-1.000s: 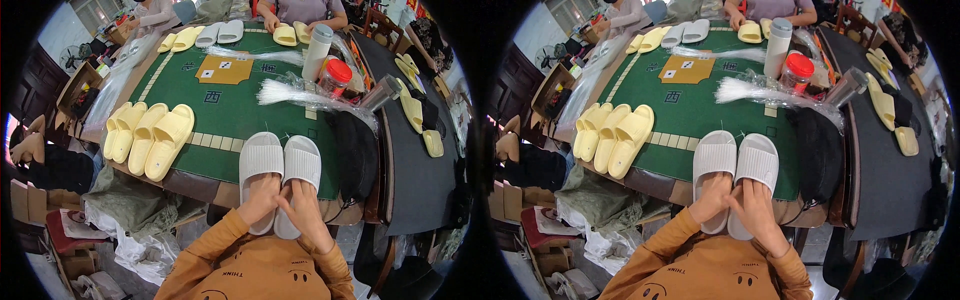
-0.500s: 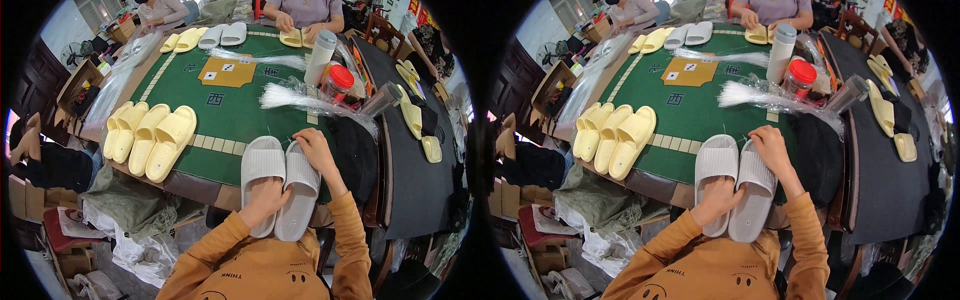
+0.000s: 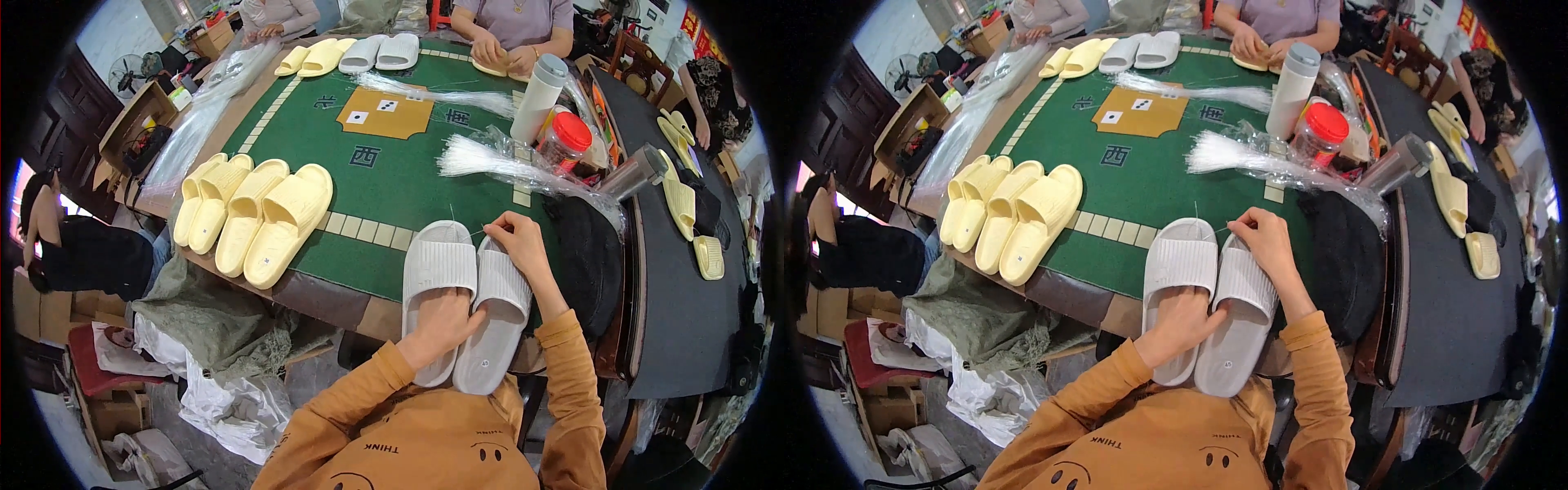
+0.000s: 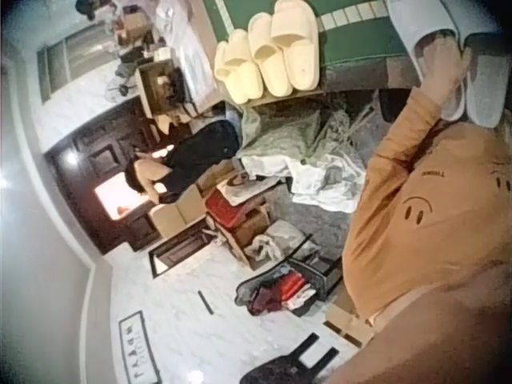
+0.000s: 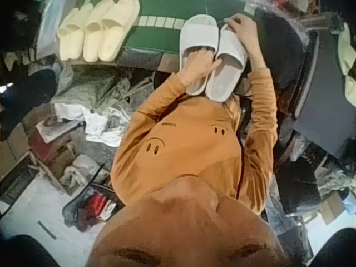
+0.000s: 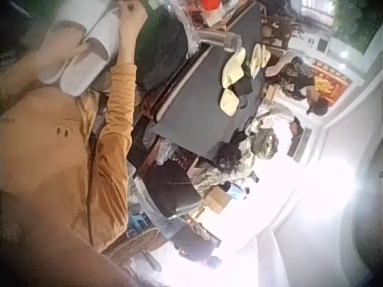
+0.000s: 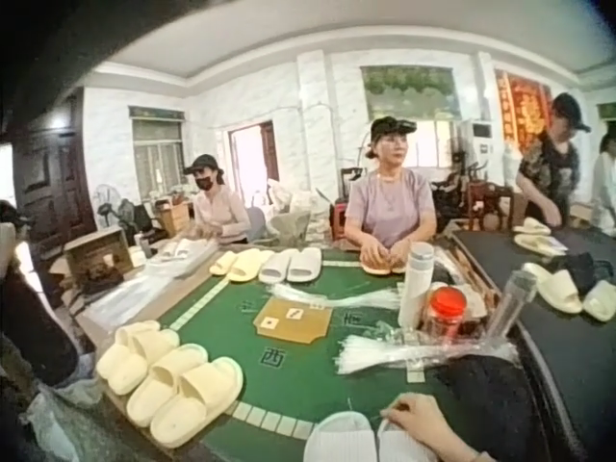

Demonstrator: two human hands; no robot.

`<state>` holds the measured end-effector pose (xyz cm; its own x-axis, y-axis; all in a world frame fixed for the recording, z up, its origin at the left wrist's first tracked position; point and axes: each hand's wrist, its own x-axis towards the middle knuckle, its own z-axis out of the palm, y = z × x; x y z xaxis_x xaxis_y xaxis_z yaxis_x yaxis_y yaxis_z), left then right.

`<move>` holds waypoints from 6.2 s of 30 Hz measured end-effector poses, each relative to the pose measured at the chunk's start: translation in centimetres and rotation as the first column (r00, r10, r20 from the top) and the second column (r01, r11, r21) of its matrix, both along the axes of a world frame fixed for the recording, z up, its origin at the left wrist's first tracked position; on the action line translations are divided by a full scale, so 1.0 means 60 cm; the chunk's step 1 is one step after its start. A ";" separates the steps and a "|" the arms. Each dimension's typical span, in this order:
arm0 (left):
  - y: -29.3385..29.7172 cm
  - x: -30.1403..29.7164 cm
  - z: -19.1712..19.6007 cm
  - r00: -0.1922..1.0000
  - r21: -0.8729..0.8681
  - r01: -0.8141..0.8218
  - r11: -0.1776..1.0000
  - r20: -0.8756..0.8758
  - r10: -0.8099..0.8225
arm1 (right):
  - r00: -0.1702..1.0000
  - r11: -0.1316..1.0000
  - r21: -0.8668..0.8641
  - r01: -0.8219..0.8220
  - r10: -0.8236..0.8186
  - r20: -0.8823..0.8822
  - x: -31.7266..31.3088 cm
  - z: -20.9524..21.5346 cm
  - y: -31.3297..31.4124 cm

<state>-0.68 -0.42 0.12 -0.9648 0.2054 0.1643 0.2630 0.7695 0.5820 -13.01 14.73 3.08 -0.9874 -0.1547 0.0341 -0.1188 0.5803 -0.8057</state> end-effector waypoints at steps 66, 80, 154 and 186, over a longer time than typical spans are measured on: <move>-0.018 -0.151 0.051 0.983 0.627 0.181 0.757 -0.137 -0.122 | 0.979 0.884 -0.467 0.037 -0.125 -0.159 0.067 0.018 -0.032; -0.032 -0.147 0.055 0.998 0.698 0.064 0.713 -0.023 -0.067 | 0.904 0.956 -0.258 -0.141 0.019 -0.426 0.050 -0.005 -0.026; -0.025 -0.143 0.033 0.990 0.643 0.092 0.761 -0.138 -0.003 | 0.931 0.953 -0.292 -0.087 -0.027 -0.364 0.062 0.014 -0.032; -0.023 -0.144 0.043 0.992 0.340 0.077 0.937 -0.123 -0.037 | 0.953 0.900 -0.435 -0.030 -0.106 -0.284 0.068 0.019 -0.025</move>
<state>-9.31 -1.77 2.70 -0.9240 0.1713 0.3418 0.3799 0.5100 0.7717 -8.93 13.24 4.20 -0.9260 -0.0204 0.3770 -0.3735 0.1940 -0.9071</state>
